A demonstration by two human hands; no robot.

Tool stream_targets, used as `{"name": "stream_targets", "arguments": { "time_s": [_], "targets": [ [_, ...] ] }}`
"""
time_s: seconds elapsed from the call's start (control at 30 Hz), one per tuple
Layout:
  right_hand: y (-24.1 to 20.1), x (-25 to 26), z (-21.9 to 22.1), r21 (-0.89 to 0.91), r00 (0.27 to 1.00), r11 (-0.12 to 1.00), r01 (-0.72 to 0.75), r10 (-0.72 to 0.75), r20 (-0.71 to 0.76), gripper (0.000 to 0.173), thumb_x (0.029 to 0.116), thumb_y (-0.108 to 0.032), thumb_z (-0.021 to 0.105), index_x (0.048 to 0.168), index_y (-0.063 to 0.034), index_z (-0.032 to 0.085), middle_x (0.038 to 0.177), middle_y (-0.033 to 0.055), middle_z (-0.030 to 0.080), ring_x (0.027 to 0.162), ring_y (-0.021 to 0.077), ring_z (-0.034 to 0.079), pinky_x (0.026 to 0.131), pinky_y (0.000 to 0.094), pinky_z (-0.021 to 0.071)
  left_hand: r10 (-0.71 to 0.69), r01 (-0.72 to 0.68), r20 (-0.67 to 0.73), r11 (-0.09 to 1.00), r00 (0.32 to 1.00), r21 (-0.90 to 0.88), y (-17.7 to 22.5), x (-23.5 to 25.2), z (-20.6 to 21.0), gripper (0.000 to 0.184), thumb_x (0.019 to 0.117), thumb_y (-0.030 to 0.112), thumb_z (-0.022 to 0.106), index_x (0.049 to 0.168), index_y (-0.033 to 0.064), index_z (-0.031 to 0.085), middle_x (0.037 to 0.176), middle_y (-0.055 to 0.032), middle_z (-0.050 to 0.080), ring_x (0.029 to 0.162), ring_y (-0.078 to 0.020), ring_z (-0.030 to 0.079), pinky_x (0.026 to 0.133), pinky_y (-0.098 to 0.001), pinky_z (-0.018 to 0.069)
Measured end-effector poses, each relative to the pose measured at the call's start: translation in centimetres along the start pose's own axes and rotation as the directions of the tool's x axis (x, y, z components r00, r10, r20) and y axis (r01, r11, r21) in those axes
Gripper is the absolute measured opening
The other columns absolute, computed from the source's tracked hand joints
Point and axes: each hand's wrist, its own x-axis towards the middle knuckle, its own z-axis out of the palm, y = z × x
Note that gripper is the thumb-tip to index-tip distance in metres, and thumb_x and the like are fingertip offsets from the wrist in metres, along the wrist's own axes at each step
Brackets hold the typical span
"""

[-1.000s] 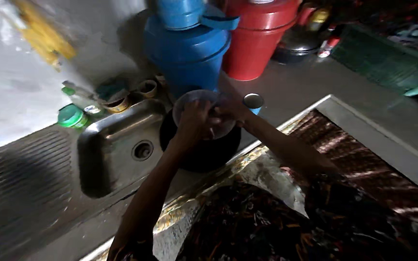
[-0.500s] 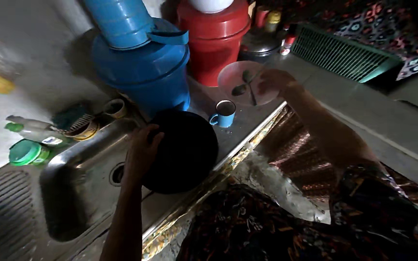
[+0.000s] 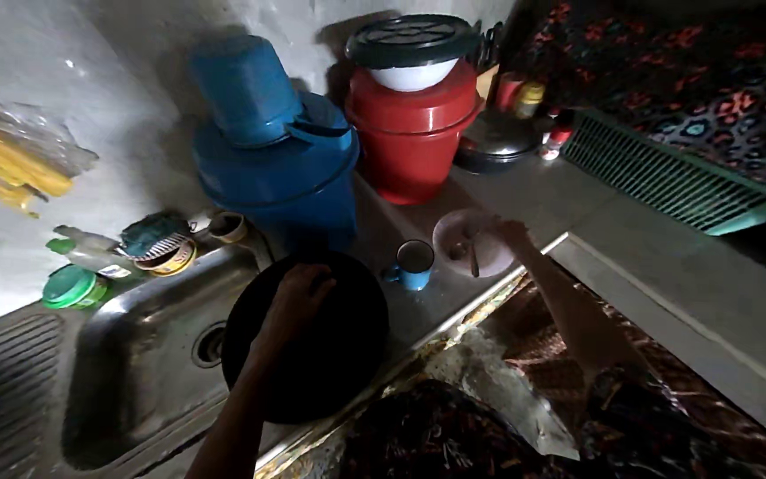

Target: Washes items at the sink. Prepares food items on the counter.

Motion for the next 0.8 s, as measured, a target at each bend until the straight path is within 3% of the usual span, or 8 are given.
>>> {"name": "stream_targets", "arguments": {
  "time_s": [0.1, 0.2, 0.33, 0.43, 0.5, 0.57, 0.67, 0.8],
  "targets": [
    [-1.1, 0.0, -2.1, 0.012, 0.997, 0.997, 0.081, -0.081, 0.002, 0.051, 0.1015, -0.034, 0.065, 0.139, 0.0001, 0.058, 0.135, 0.0328, 0.058, 0.127, 0.0536, 0.054, 0.100, 0.0730, 0.0421, -0.060, 0.059, 0.066, 0.998, 0.996, 0.011, 0.4, 0.9, 0.6, 0.036, 0.1054, 0.026, 0.057, 0.129, 0.0000, 0.065, 0.130, -0.0236, 0.063, 0.126, -0.0379, 0.058, 0.109, -0.0522, 0.0444],
    [-6.4, 0.3, -6.4, -0.060, 0.948, 0.955, 0.292, -0.297, -0.112, 0.056, 0.0995, -0.027, 0.068, 0.144, 0.0026, 0.052, 0.139, 0.0363, 0.054, 0.131, 0.0573, 0.049, 0.103, 0.0716, 0.0424, -0.132, 0.129, 0.119, 0.991, 0.984, 0.033, 1.1, 1.8, 0.8, 0.036, 0.1053, 0.026, 0.058, 0.131, 0.0011, 0.064, 0.132, -0.0238, 0.061, 0.128, -0.0389, 0.056, 0.110, -0.0531, 0.0435],
    [-16.2, 1.5, -12.8, -0.306, 0.586, 0.696, 0.650, -0.715, -0.381, 0.056, 0.0929, -0.011, 0.072, 0.144, 0.0029, 0.053, 0.138, 0.0349, 0.055, 0.130, 0.0559, 0.050, 0.103, 0.0682, 0.0423, -0.124, 0.126, 0.122, 0.992, 0.985, -0.006, 1.6, 2.8, 1.9, 0.036, 0.1048, 0.025, 0.059, 0.130, -0.0004, 0.065, 0.130, -0.0243, 0.062, 0.125, -0.0384, 0.058, 0.109, -0.0527, 0.0445],
    [-22.6, 2.9, -16.7, -0.520, 0.355, 0.470, 0.713, -0.882, -0.310, 0.062, 0.0941, -0.001, 0.062, 0.154, -0.0076, 0.045, 0.152, 0.0275, 0.048, 0.143, 0.0500, 0.041, 0.113, 0.0683, 0.0320, -0.155, 0.159, 0.154, 0.987, 0.976, -0.018, 2.5, 3.3, 2.7, 0.036, 0.1049, 0.024, 0.059, 0.132, 0.0002, 0.064, 0.131, -0.0238, 0.062, 0.125, -0.0376, 0.059, 0.109, -0.0523, 0.0448],
    [-25.8, 4.2, -18.5, -0.622, 0.281, 0.333, 0.709, -0.942, -0.183, 0.057, 0.1014, -0.004, 0.054, 0.156, -0.0111, 0.042, 0.155, 0.0240, 0.046, 0.146, 0.0470, 0.038, 0.116, 0.0690, 0.0271, -0.163, 0.168, 0.154, 0.986, 0.974, -0.019, 2.7, 3.2, 3.3, 0.036, 0.1047, 0.023, 0.060, 0.133, 0.0007, 0.063, 0.131, -0.0232, 0.063, 0.125, -0.0369, 0.059, 0.108, -0.0517, 0.0456],
    [-28.1, 5.2, -19.9, -0.652, 0.281, 0.248, 0.717, -0.958, -0.056, 0.050, 0.1039, -0.001, 0.048, 0.153, -0.0092, 0.046, 0.148, 0.0243, 0.053, 0.141, 0.0470, 0.046, 0.114, 0.0688, 0.0293, -0.168, 0.174, 0.149, 0.984, 0.975, -0.030, 2.4, 2.7, 3.8, 0.036, 0.1046, 0.023, 0.060, 0.132, 0.0006, 0.064, 0.130, -0.0224, 0.064, 0.124, -0.0358, 0.060, 0.108, -0.0510, 0.0461],
    [-29.9, 5.7, -21.5, -0.648, 0.298, 0.181, 0.740, -0.952, 0.075, 0.043, 0.0972, 0.011, 0.051, 0.139, 0.0024, 0.055, 0.129, 0.0326, 0.060, 0.122, 0.0529, 0.058, 0.105, 0.0668, 0.0400, -0.220, 0.226, 0.135, 0.974, 0.966, -0.029, 1.4, 1.6, 3.7, 0.035, 0.1040, 0.023, 0.061, 0.131, 0.0010, 0.065, 0.129, -0.0223, 0.064, 0.124, -0.0358, 0.061, 0.109, -0.0523, 0.0460],
    [-31.1, 5.5, -23.5, -0.554, 0.418, 0.278, 0.785, -0.897, 0.144, 0.057, 0.0837, 0.014, 0.068, 0.138, 0.0002, 0.057, 0.135, 0.0313, 0.057, 0.126, 0.0553, 0.054, 0.097, 0.0688, 0.0471, -0.229, 0.232, 0.086, 0.972, 0.970, -0.033, 0.4, -0.2, 3.1, 0.034, 0.1034, 0.025, 0.061, 0.130, 0.0049, 0.066, 0.130, -0.0185, 0.065, 0.124, -0.0329, 0.061, 0.109, -0.0525, 0.0467]
  ]
}}
